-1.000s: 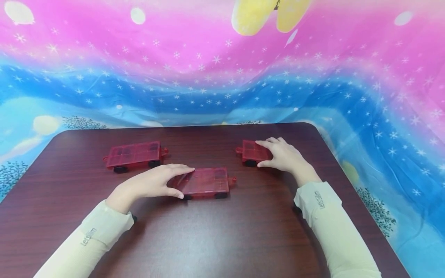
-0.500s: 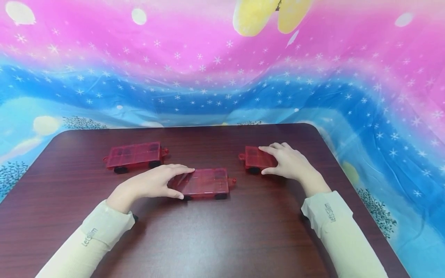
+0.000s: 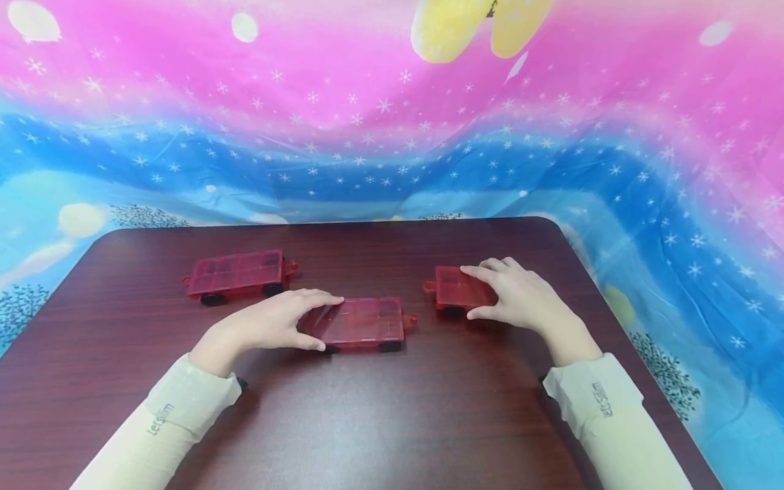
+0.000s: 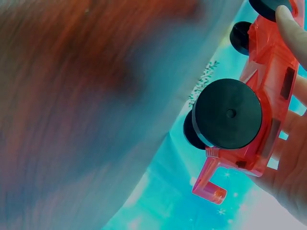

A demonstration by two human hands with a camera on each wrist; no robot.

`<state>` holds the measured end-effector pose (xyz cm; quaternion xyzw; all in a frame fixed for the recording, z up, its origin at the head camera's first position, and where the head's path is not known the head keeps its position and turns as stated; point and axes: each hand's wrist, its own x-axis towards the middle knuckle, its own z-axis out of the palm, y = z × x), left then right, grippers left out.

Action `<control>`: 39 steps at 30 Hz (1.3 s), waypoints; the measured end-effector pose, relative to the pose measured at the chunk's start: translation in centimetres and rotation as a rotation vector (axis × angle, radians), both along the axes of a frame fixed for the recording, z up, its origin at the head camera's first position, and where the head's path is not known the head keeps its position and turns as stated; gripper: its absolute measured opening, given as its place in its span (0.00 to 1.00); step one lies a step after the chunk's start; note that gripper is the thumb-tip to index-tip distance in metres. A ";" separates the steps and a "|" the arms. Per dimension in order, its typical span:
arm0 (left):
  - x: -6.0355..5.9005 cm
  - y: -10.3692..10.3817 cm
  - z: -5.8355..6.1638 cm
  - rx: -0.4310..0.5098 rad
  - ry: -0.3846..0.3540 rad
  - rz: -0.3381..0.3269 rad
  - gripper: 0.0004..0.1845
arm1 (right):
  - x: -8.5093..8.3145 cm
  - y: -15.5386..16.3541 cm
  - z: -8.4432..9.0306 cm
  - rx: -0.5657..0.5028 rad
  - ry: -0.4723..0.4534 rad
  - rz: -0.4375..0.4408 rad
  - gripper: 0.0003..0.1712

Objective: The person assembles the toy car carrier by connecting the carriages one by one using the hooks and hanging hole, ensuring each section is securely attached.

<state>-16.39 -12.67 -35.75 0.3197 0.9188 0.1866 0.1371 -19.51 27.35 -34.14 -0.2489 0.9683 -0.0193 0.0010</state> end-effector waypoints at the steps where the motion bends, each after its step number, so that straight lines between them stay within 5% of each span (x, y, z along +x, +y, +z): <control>1: 0.0 0.0 0.0 -0.004 -0.001 0.001 0.42 | 0.1 0.0 0.1 0.003 -0.005 0.003 0.48; 39: -0.2 0.0 -0.2 -0.002 -0.007 -0.001 0.42 | 3.0 -1.1 0.4 0.002 0.006 0.091 0.47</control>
